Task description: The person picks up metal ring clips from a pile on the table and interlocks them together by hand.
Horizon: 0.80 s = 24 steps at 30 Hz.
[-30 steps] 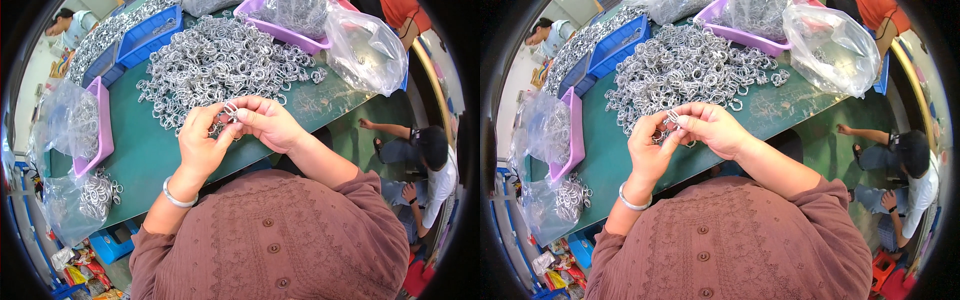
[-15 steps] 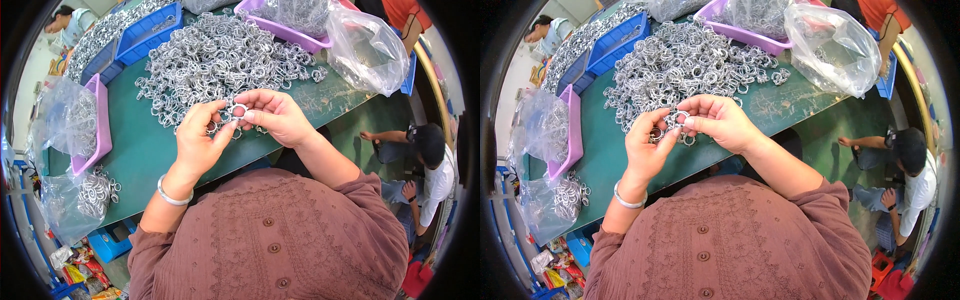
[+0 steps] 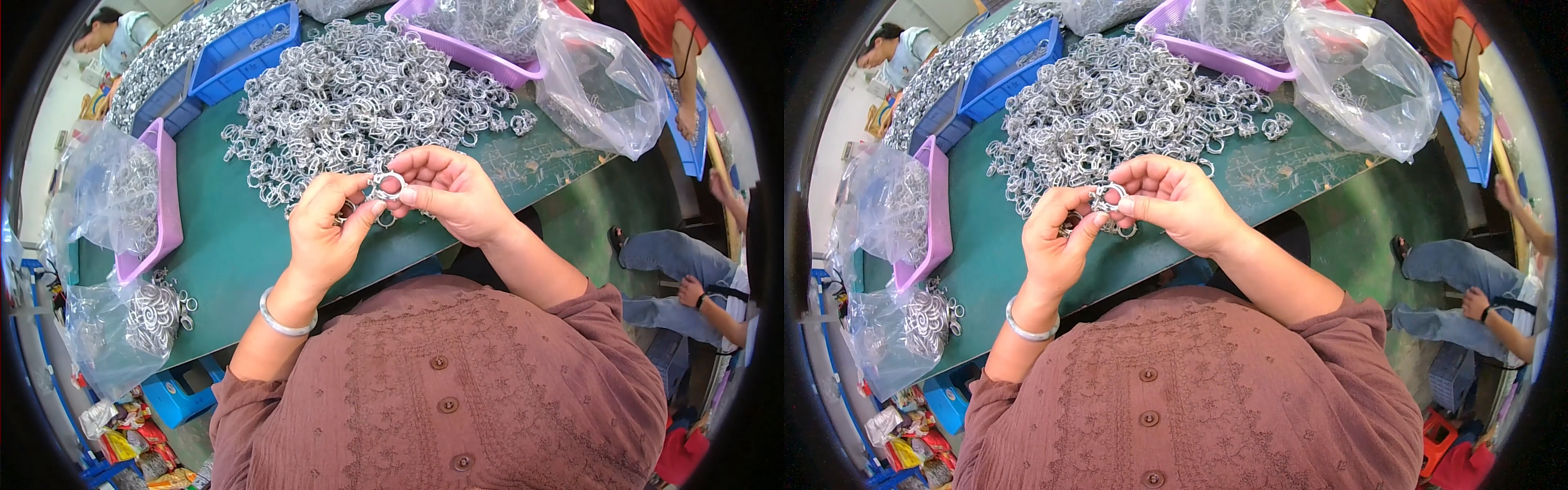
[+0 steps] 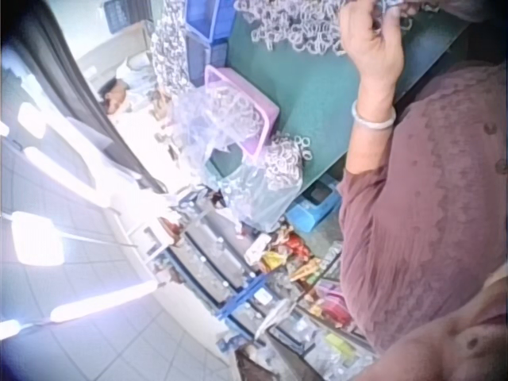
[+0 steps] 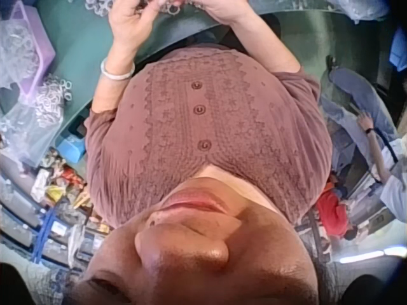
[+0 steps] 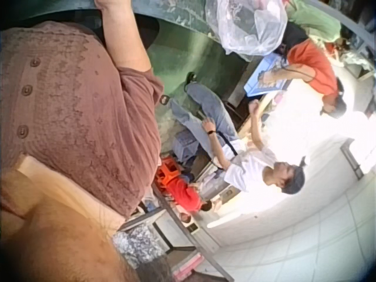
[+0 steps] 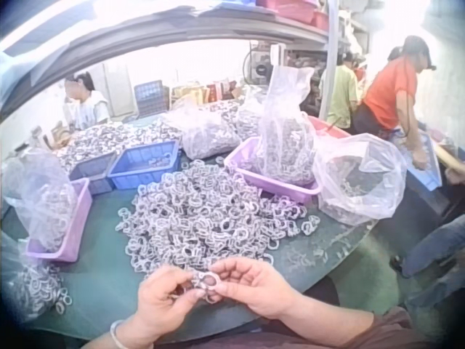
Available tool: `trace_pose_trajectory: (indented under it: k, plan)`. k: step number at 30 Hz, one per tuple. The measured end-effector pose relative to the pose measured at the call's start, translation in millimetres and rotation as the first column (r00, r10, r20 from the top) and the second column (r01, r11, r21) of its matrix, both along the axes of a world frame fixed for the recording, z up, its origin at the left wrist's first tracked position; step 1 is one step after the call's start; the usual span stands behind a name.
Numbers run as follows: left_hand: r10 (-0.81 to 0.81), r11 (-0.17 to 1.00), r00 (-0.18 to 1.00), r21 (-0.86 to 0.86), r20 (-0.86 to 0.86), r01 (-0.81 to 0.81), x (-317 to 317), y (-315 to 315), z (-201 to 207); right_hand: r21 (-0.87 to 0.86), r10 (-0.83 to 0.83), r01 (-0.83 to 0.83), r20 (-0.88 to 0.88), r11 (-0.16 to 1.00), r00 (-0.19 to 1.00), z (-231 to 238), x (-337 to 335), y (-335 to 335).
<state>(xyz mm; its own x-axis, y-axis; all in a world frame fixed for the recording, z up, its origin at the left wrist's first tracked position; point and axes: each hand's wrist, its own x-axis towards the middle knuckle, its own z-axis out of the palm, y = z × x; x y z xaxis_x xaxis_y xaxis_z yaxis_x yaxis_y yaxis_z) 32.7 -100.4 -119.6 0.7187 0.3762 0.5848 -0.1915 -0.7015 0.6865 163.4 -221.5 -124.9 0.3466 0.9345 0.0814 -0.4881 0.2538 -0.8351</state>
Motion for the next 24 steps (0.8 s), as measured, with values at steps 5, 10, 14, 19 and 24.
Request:
trace_pose_trajectory:
  k: [5,10,14,19,24]
  plan:
    - [-0.016,0.997,0.999,-0.080,-0.033,0.013,-0.5,0.5,-0.8,-0.013,-0.008,0.008,0.003,1.000,1.000,3.2,-2.3,-0.4]
    - [-0.024,0.982,0.996,-0.187,-0.089,0.007,-1.3,-0.9,0.0,-0.010,-0.025,0.025,0.018,1.000,1.000,5.4,-4.1,-1.0]
    - [-0.026,0.981,0.997,-0.195,-0.076,0.010,-2.8,0.3,-4.3,-0.008,-0.032,0.032,0.038,0.999,0.999,7.1,-4.3,-2.0]
    - [-0.044,0.969,0.997,-0.247,-0.069,0.026,-4.0,-0.9,-4.2,-0.020,-0.037,0.038,0.032,0.999,0.999,7.8,-4.0,-2.9]
    - [-0.068,0.954,0.993,-0.299,-0.099,0.035,-6.2,-1.8,-0.4,-0.026,-0.035,0.036,0.038,0.999,0.999,9.3,-4.3,-4.5]
